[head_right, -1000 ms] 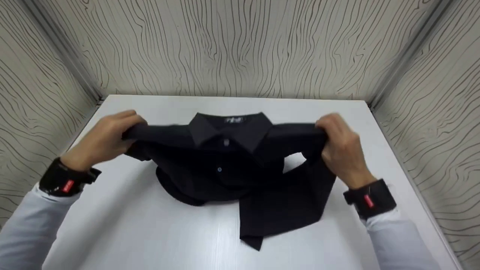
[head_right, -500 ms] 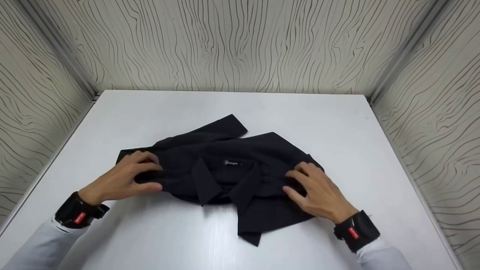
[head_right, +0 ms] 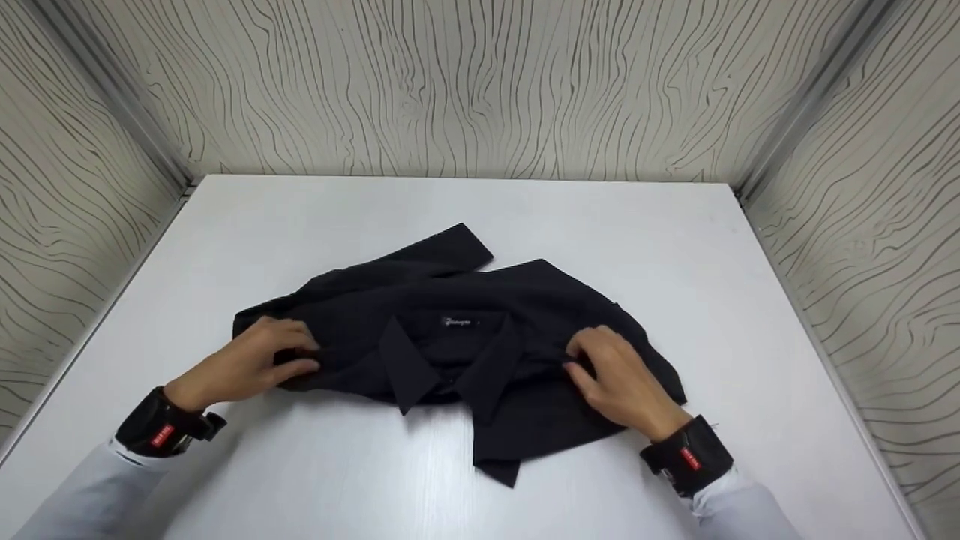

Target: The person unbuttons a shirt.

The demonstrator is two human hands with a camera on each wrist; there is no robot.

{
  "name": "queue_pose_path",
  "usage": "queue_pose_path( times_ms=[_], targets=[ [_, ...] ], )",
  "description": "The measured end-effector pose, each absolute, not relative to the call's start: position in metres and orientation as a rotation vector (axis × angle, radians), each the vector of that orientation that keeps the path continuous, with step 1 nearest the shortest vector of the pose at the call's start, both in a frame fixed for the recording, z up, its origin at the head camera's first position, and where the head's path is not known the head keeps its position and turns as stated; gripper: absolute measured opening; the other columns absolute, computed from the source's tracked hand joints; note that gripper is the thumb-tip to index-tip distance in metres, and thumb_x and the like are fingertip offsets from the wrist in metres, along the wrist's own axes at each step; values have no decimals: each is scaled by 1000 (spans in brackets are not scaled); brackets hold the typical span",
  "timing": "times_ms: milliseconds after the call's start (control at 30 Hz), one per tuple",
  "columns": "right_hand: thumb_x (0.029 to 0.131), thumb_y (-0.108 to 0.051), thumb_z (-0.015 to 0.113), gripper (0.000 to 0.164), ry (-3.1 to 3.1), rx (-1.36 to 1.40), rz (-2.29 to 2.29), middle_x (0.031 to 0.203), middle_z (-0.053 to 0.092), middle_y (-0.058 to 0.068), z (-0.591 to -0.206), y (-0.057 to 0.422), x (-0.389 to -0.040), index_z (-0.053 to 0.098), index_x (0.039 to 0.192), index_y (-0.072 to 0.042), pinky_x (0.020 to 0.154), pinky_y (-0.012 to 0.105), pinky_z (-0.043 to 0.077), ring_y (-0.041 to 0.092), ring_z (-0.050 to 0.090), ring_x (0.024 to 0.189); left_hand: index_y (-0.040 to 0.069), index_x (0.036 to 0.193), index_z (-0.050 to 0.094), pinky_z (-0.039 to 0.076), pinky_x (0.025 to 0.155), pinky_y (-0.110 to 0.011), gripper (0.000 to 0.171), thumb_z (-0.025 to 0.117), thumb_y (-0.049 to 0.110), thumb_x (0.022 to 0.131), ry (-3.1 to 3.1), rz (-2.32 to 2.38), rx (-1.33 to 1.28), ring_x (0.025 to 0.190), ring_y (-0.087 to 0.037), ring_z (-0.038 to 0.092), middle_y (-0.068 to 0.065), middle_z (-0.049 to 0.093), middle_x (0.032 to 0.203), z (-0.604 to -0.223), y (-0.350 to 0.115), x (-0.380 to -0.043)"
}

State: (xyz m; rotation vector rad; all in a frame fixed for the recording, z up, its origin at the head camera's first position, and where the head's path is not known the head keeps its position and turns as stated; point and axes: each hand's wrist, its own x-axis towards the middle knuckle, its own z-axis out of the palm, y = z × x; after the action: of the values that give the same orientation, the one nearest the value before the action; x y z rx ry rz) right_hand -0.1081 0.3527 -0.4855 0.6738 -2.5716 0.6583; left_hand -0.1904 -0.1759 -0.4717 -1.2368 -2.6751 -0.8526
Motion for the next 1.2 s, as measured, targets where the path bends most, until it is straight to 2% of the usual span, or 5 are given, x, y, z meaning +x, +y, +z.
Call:
queue_pose_path(
  times_ms=[333, 567, 800, 1033, 1200],
  targets=[
    [101, 11, 64, 10, -2134, 255, 774, 84, 76, 20, -447, 351, -137, 64, 110, 11, 69, 13, 39, -9, 52, 74, 3, 110, 65, 61, 61, -45, 16, 79, 7, 104, -2183, -722, -826, 70, -26, 75, -13, 76, 86, -430, -172, -207],
    [100, 13, 74, 15, -2279, 294, 1048, 102, 78, -22, -427, 378, -130, 81, 111, 4, 77, 5, 50, -12, 70, 85, 11, 81, 67, 45, 64, -21, 29, 93, 12, 92, -2359, -937, -1141, 69, -1, 51, 4, 59, 72, -400, -209, -207],
    [110, 9, 62, 10, -2454, 301, 1248, 88, 75, -11, -420, 395, -116, 68, 117, 6, 65, 17, 51, 2, 68, 73, 17, 91, 70, 48, 73, -19, 23, 70, 4, 110, -2531, -1239, -1149, 80, -2, 57, 12, 58, 84, -403, -232, -196],
    [113, 18, 39, 21, -2439, 758, 1720, 82, 73, -3, -394, 413, -107, 54, 124, 9, 49, 35, 47, 9, 71, 63, 19, 93, 62, 44, 64, -24, 28, 56, 10, 119, -2701, -1269, -1190, 70, 1, 47, 17, 43, 80, -383, -242, -180],
    [108, 29, 20, 42, -2174, 1184, 2157, 100, 79, 9, -371, 427, -109, 51, 132, 15, 49, 39, 50, 14, 78, 76, 9, 96, 59, 47, 58, -28, 30, 44, -9, 115, -2543, -1579, -1536, 64, -8, 52, 0, 46, 76, -345, -260, -177]
  ],
)
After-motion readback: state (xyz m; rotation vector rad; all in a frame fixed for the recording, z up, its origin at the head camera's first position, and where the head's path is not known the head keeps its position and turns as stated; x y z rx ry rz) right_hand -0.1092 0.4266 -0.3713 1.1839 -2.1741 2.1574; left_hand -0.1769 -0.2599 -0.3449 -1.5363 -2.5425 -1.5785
